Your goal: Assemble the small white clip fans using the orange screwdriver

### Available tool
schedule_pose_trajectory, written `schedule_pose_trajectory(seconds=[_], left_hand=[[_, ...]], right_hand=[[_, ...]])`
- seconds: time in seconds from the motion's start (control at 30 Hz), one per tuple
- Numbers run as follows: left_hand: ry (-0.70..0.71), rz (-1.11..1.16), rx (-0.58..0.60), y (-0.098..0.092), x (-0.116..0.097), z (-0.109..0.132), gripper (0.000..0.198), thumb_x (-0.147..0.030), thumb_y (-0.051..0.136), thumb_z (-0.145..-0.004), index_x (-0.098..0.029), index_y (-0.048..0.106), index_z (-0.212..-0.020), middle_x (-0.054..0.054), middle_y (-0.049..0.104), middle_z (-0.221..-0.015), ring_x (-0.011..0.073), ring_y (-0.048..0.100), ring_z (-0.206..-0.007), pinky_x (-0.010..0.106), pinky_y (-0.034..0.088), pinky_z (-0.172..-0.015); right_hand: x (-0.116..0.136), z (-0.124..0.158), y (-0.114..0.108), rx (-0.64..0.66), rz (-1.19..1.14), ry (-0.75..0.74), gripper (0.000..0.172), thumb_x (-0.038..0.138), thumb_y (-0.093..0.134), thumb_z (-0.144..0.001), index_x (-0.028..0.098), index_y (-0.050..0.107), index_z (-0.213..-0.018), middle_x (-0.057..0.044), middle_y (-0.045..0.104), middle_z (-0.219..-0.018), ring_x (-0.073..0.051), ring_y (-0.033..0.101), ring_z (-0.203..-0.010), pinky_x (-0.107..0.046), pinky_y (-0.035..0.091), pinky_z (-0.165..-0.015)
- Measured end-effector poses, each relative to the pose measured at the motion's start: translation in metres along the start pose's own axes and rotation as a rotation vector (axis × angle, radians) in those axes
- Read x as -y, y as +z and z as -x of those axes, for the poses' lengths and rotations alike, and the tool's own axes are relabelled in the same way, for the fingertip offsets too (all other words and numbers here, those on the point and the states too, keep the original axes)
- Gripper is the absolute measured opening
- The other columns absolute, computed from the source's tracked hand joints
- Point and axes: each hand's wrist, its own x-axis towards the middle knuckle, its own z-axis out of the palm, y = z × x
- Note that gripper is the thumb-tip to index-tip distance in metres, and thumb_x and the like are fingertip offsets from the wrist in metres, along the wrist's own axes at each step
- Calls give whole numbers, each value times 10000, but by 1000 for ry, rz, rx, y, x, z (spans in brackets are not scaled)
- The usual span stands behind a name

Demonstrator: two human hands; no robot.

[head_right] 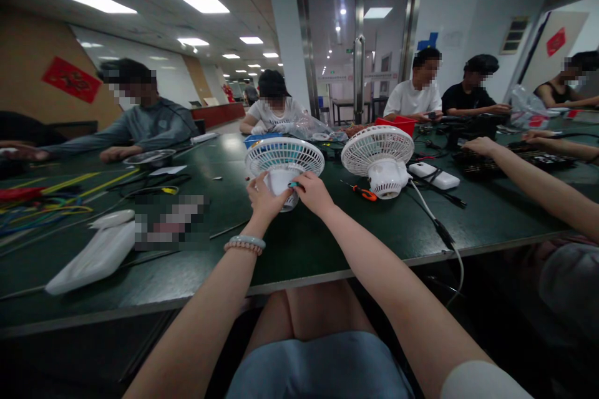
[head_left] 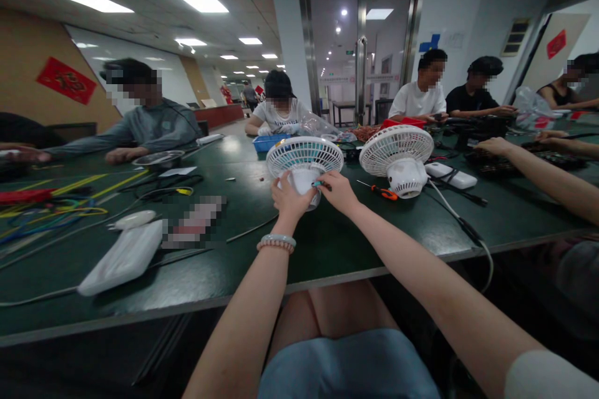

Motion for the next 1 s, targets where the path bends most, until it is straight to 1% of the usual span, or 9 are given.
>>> schedule_pose_trajectory(seconds=[0.17, 0.23, 0.33, 0.43, 0.5, 0.63, 0.8, 0.9, 1.0], left_hand=[[24, -12, -42, 1, 0, 2, 864, -501, 647, -597, -248, 263, -1329, 146, 247, -1350, 363, 319, -1235, 517, 350, -953], [105, -38, -112, -1, 0, 4, 819, -480, 643, -601, -234, 309, -1307, 141, 273, -1344, 357, 297, -1247, 510, 329, -968], [306, -78, -176, -6, -3, 7, 634, -403, 603, -648, -215, 420, -1225, 116, 368, -1307, 320, 291, -1257, 468, 271, -1021], [519, -107, -87, -7, -7, 10, 453, -295, 531, -704, -228, 488, -1151, 73, 497, -1231, 268, 296, -1275, 428, 213, -1055], [590, -125, -22, -6, -9, 10, 439, -236, 497, -716, -240, 491, -1156, 55, 546, -1200, 246, 304, -1282, 426, 195, -1052], [588, -126, -26, -2, -10, 9, 437, -196, 460, -731, -213, 495, -1167, 73, 558, -1208, 231, 388, -1228, 418, 204, -1028], [597, -66, -54, 2, -9, 6, 396, -182, 465, -730, -217, 527, -1119, 56, 617, -1105, 216, 456, -1149, 399, 218, -1010], [584, -58, -38, 2, -10, 6, 340, -206, 458, -754, -225, 548, -1081, 48, 623, -1094, 219, 444, -1163, 405, 213, -1010], [572, -67, -16, 0, -12, 8, 300, -213, 435, -777, -227, 565, -1047, 45, 629, -1075, 217, 433, -1178, 408, 209, -1013]], right_hand=[[0, 0, 1, 5, -13, 9, 193, 144, 542, -772, 160, 655, -928, -66, 575, -898, -156, 559, -824, -292, 463, -801], [0, 0, 2, 4, -18, 5, 198, 142, 542, -770, 146, 654, -933, -71, 575, -897, -156, 561, -827, -287, 463, -803], [0, -1, 3, 15, -14, 16, 216, 138, 536, -765, 152, 645, -951, -70, 574, -905, -158, 560, -833, -295, 462, -809], [0, -1, 4, 23, -11, 31, 274, 115, 522, -752, 164, 616, -1004, -68, 577, -937, -156, 559, -825, -305, 464, -810], [1, -1, 4, 19, -13, 36, 312, 101, 515, -740, 170, 592, -1035, -67, 582, -956, -157, 557, -838, -309, 463, -818], [4, -2, 1, 0, -13, 40, 336, 105, 511, -731, 173, 559, -1056, -64, 592, -955, -166, 550, -877, -312, 460, -828], [7, -3, -4, 20, 10, 46, 294, 157, 506, -743, 166, 560, -1031, -64, 596, -942, -168, 553, -864, -305, 457, -818], [0, -2, -9, 37, 99, 161, 267, 162, 455, -770, 152, 580, -1005, -87, 600, -974, -175, 560, -883, -308, 450, -822], [-15, 3, -10, 161, 286, 305, 285, 121, 487, -724, 156, 622, -973, -106, 613, -976, -204, 569, -896, -337, 445, -824]])
